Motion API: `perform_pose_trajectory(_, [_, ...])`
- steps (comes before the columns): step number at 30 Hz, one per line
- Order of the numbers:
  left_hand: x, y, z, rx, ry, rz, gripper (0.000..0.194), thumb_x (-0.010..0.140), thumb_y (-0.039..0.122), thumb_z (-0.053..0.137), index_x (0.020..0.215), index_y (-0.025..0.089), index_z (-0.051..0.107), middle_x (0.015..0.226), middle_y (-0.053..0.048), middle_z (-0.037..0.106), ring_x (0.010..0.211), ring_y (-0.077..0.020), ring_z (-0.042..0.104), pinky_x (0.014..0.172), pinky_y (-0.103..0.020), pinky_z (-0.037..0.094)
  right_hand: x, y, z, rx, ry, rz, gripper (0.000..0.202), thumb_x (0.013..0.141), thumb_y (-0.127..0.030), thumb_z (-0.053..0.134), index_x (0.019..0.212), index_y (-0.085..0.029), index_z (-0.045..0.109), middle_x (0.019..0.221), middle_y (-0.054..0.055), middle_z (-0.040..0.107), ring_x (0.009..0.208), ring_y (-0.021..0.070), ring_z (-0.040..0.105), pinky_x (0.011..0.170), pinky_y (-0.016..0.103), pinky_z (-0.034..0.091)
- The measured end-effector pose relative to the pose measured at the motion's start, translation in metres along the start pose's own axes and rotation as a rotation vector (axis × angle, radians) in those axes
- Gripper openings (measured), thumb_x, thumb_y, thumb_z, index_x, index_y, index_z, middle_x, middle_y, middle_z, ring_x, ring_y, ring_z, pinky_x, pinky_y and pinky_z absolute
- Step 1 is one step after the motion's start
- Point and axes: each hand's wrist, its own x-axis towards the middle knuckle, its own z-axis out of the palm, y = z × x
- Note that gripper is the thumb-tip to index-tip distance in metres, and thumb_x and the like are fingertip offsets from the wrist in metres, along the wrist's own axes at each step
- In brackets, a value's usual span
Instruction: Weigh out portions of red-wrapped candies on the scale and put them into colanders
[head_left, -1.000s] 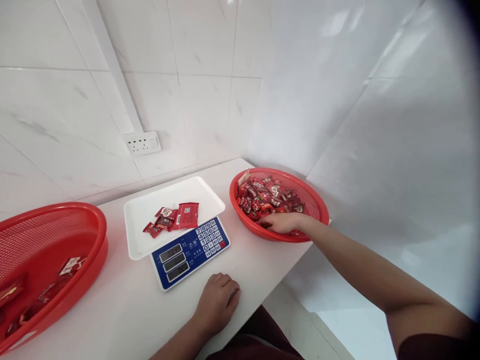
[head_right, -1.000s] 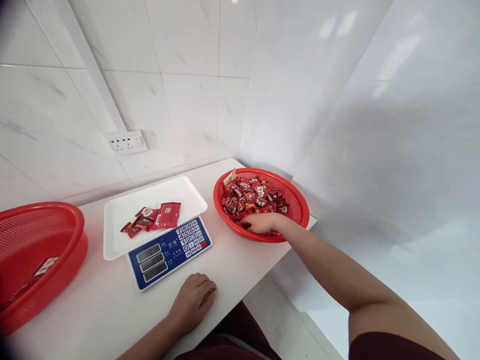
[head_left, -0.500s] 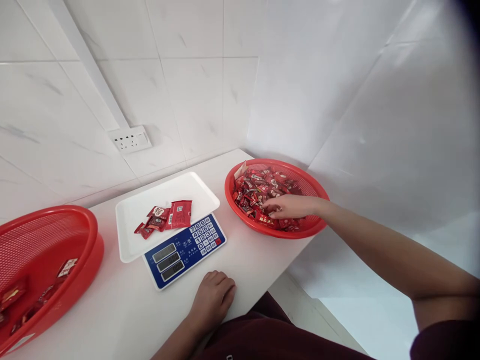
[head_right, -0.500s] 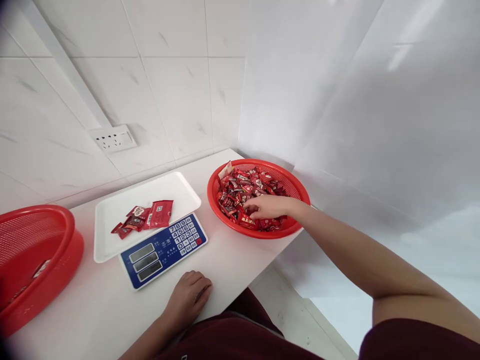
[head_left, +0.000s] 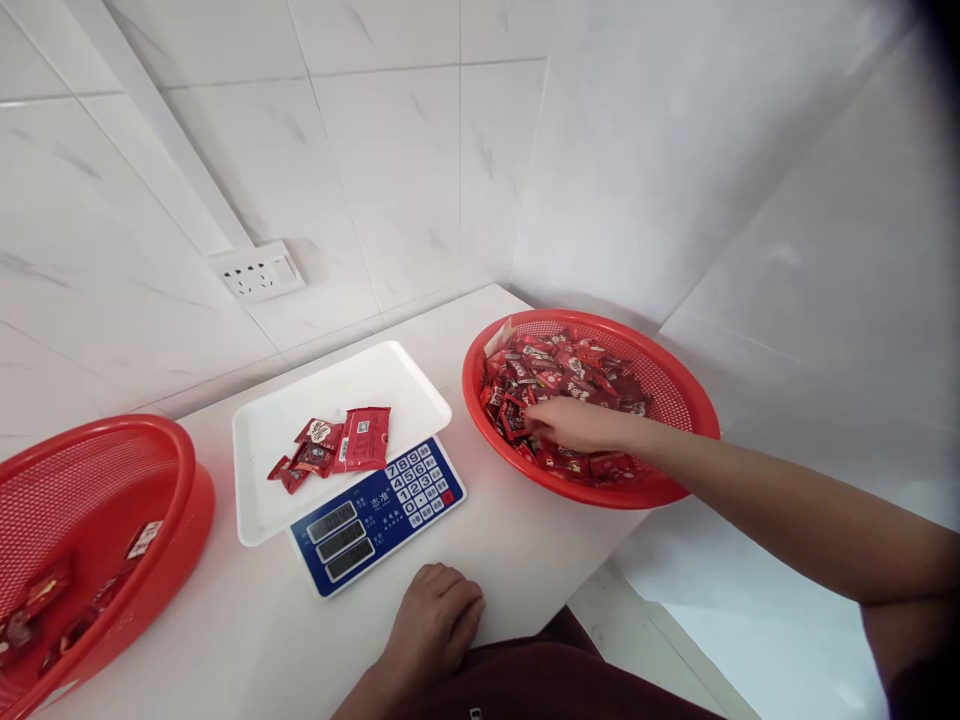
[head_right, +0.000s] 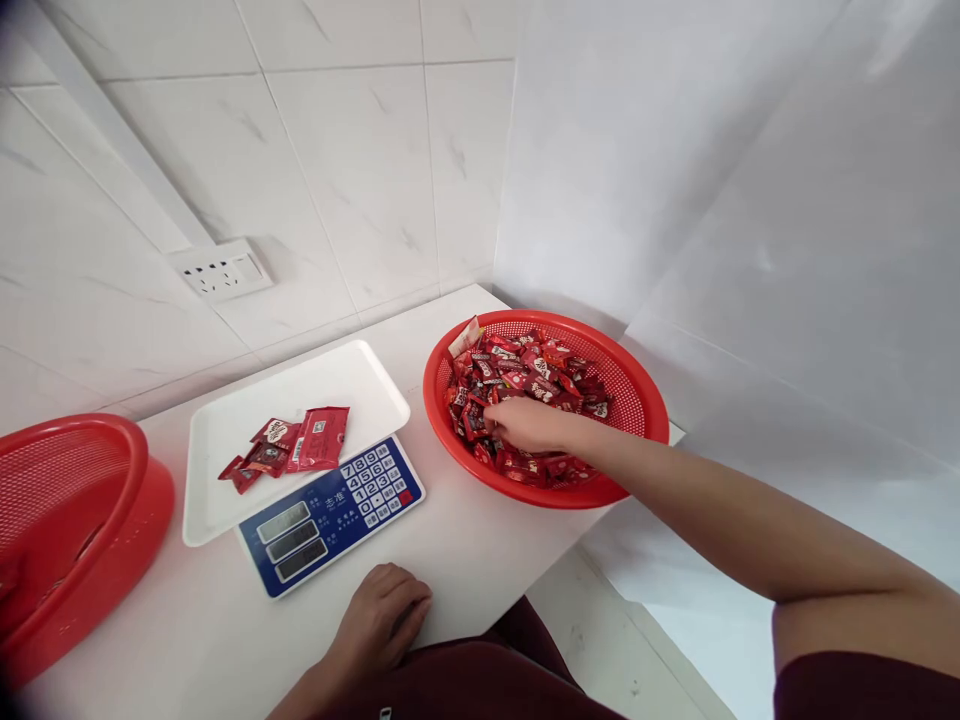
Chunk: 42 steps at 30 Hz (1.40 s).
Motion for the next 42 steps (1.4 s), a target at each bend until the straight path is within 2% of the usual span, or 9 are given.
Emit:
perform_pose_trajectory(4, [0.0,-0.001,0.0,-0.035,0.009,-0.008,0.016,0.088,0.022,0.043,0.082,0.021,0.058,0.069,-0.003,0.064,0.064,-0.0166,0.057,0.059,-0.031,0.043,0.013,-0.001,-0.003,0.007,0.043,-0.052,0.051,0.074,-0.019,0.063,0.123,-0.028,0.054,0.132,0.007,0.051,0.112,0.0273,0.055,0.084,0.032,0.046])
perform_pose_trajectory(6, [0.001,-0.001,0.0,-0.044,0.02,-0.008,0.016,0.088,0.022,0.044,0.082,0.021,0.058,0.069,-0.003,0.064,0.064,-0.0165,0.057,0.059,-0.03,0.043,0.016,-0.005,0.005,0.006,0.027,-0.073,0.064,0.067,-0.02,0.07,0.127,-0.028,0.051,0.14,0.008,0.041,0.118,0.0307,0.049,0.086,0.034,0.046])
perform_pose_trajectory(10, [0.001,-0.001,-0.001,-0.049,0.035,0.001,0.016,0.088,0.022,0.044,0.081,0.022,0.058,0.069,-0.002,0.064,0.063,-0.0166,0.057,0.059,-0.03,0.043,0.021,-0.012,0.016,0.035,0.081,-0.019,0.04,0.063,-0.01,0.066,0.102,-0.021,0.064,0.12,0.011,0.053,0.094,0.0272,0.06,0.073,0.032,0.047])
perform_pose_trajectory(15, [-0.001,-0.001,-0.001,-0.066,0.022,-0.005,0.015,0.088,0.021,0.044,0.083,0.022,0.058,0.071,-0.002,0.065,0.065,-0.0173,0.058,0.061,-0.031,0.044,0.021,-0.005,-0.006,0.18,0.172,0.101,0.018,0.066,-0.009,0.059,0.08,-0.02,0.061,0.088,0.004,0.063,0.075,0.0197,0.06,0.065,0.028,0.044])
perform_pose_trajectory(20, [-0.002,0.0,-0.004,-0.149,-0.003,-0.066,0.016,0.087,0.021,0.045,0.083,0.021,0.06,0.074,-0.003,0.066,0.068,-0.0177,0.059,0.066,-0.031,0.045,0.012,0.003,-0.029,0.426,0.279,0.241,0.013,0.075,-0.019,0.055,0.088,-0.02,0.057,0.08,0.0,0.065,0.062,0.0144,0.059,0.055,0.025,0.045])
perform_pose_trajectory(30, [0.009,0.013,-0.037,-0.616,-0.074,-0.493,0.02,0.086,0.03,0.05,0.084,0.018,0.065,0.084,-0.005,0.066,0.078,-0.0163,0.058,0.074,-0.028,0.046,-0.002,-0.01,-0.05,0.814,0.468,0.364,0.029,0.078,-0.011,0.052,0.105,-0.023,0.049,0.072,-0.003,0.057,0.049,0.0098,0.057,0.04,0.02,0.043])
perform_pose_trajectory(36, [0.034,0.028,-0.069,-1.266,0.118,-0.561,0.049,0.075,0.046,0.066,0.116,0.023,0.052,0.114,-0.011,0.055,0.105,-0.0248,0.053,0.082,-0.04,0.048,-0.018,-0.063,-0.058,1.072,0.31,0.159,0.03,0.075,-0.02,0.059,0.103,-0.027,0.054,0.09,0.001,0.062,0.067,0.0151,0.063,0.049,0.025,0.051])
perform_pose_trajectory(40, [0.054,0.04,-0.088,-1.708,0.251,-0.488,0.068,0.074,0.048,0.068,0.133,0.038,0.034,0.145,-0.008,0.031,0.13,-0.0301,0.032,0.09,-0.052,0.045,-0.023,-0.118,-0.035,1.01,0.135,0.001,0.032,0.074,-0.024,0.06,0.106,-0.025,0.053,0.098,0.003,0.064,0.08,0.0175,0.064,0.066,0.03,0.055])
perform_pose_trajectory(42, [0.055,0.04,-0.089,-1.826,0.256,-0.456,0.067,0.073,0.044,0.07,0.131,0.039,0.036,0.143,-0.006,0.036,0.124,-0.0291,0.042,0.088,-0.053,0.046,-0.025,-0.142,-0.016,0.871,0.089,-0.082,0.03,0.075,-0.022,0.058,0.106,-0.025,0.054,0.099,0.003,0.065,0.081,0.0179,0.064,0.068,0.03,0.054])
